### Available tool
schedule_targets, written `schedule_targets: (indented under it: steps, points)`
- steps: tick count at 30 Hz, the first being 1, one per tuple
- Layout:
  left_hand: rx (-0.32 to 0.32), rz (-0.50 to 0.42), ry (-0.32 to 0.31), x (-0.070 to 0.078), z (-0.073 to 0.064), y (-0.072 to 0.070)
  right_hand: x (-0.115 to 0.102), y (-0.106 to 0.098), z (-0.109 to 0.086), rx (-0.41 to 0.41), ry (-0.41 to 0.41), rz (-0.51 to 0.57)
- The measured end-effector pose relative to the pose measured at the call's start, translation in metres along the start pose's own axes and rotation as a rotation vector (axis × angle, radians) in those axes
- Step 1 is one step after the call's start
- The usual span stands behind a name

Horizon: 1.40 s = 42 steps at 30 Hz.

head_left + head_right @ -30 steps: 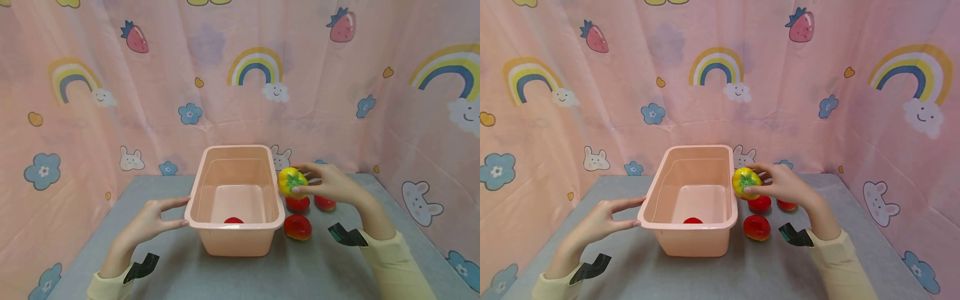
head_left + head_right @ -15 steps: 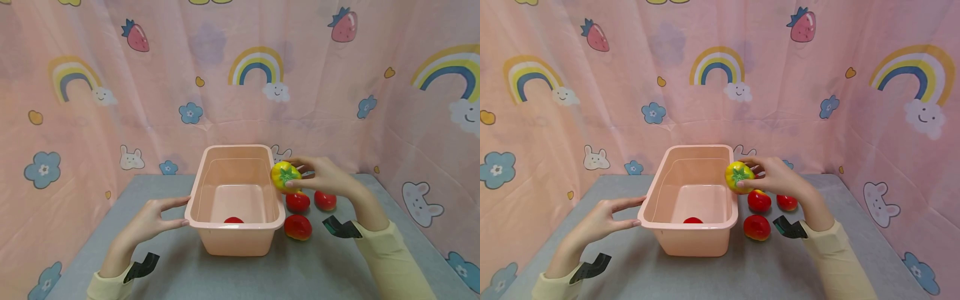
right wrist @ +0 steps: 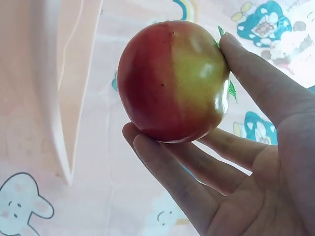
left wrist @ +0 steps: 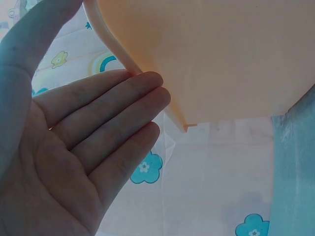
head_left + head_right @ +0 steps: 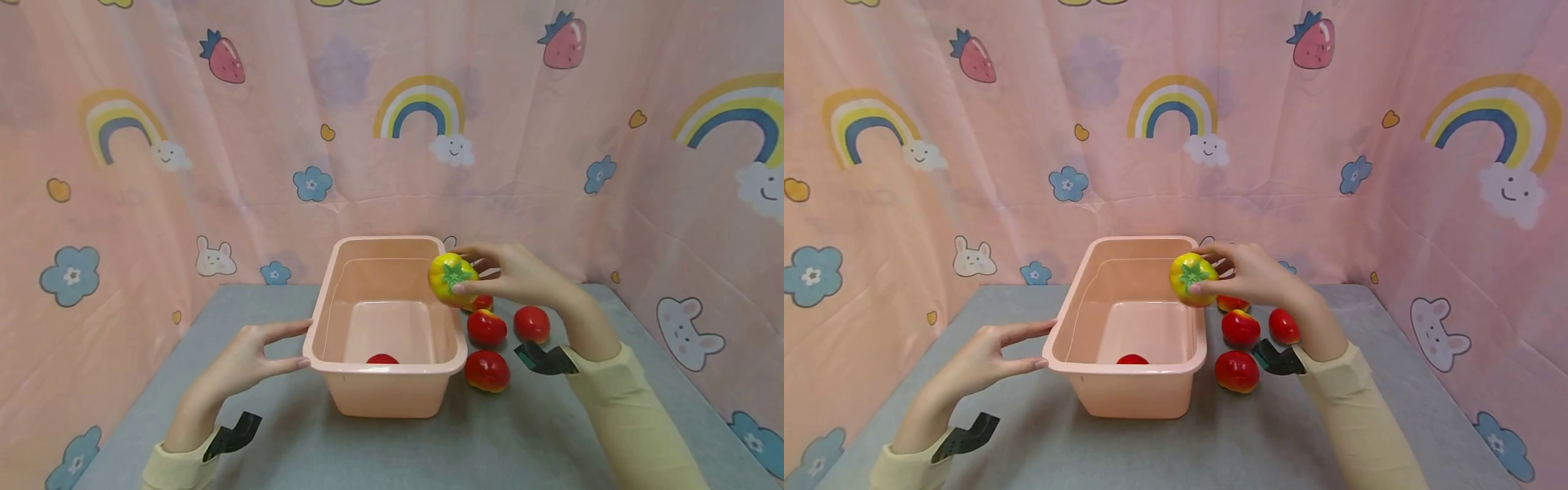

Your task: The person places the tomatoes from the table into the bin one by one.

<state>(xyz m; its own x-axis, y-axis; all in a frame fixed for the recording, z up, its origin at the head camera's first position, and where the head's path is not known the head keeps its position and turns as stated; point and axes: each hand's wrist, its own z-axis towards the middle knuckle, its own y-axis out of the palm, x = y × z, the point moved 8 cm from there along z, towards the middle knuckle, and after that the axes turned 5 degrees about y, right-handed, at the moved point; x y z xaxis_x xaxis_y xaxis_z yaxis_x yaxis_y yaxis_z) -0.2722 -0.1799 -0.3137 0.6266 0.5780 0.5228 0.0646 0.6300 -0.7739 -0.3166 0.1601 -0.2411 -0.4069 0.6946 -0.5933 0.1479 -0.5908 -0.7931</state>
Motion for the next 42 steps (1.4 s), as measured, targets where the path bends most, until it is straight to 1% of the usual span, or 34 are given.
schedule_targets:
  steps: [3, 7, 9, 15, 19, 26, 33, 38, 42]
  points:
    - [0.002, 0.004, 0.004, 0.0, 0.0, 0.0, -0.005, 0.004, 0.003, -0.029, -0.009, -0.004]
    - [0.006, -0.006, 0.016, 0.001, 0.001, 0.0, -0.009, 0.013, 0.01, -0.068, 0.007, -0.007]
    - [0.005, -0.009, 0.018, 0.001, 0.001, 0.001, -0.011, 0.017, 0.013, -0.072, 0.011, -0.006]
    - [-0.003, -0.013, 0.009, 0.001, 0.0, 0.001, -0.02, 0.025, 0.022, -0.066, -0.024, -0.02]
    - [0.0, -0.013, 0.02, 0.001, 0.0, 0.001, -0.023, 0.028, 0.026, -0.076, -0.023, -0.027]
    - [0.002, -0.013, 0.029, 0.002, 0.001, 0.0, -0.025, 0.032, 0.032, -0.086, -0.052, -0.027]
    - [-0.005, -0.011, 0.026, 0.002, 0.002, 0.001, -0.024, 0.034, 0.033, -0.079, -0.093, -0.006]
    - [-0.01, -0.014, 0.029, 0.001, 0.002, 0.002, -0.02, 0.035, 0.029, -0.082, -0.085, 0.011]
    - [0.0, -0.009, 0.026, 0.001, 0.002, 0.001, -0.014, 0.034, 0.024, -0.076, -0.072, 0.012]
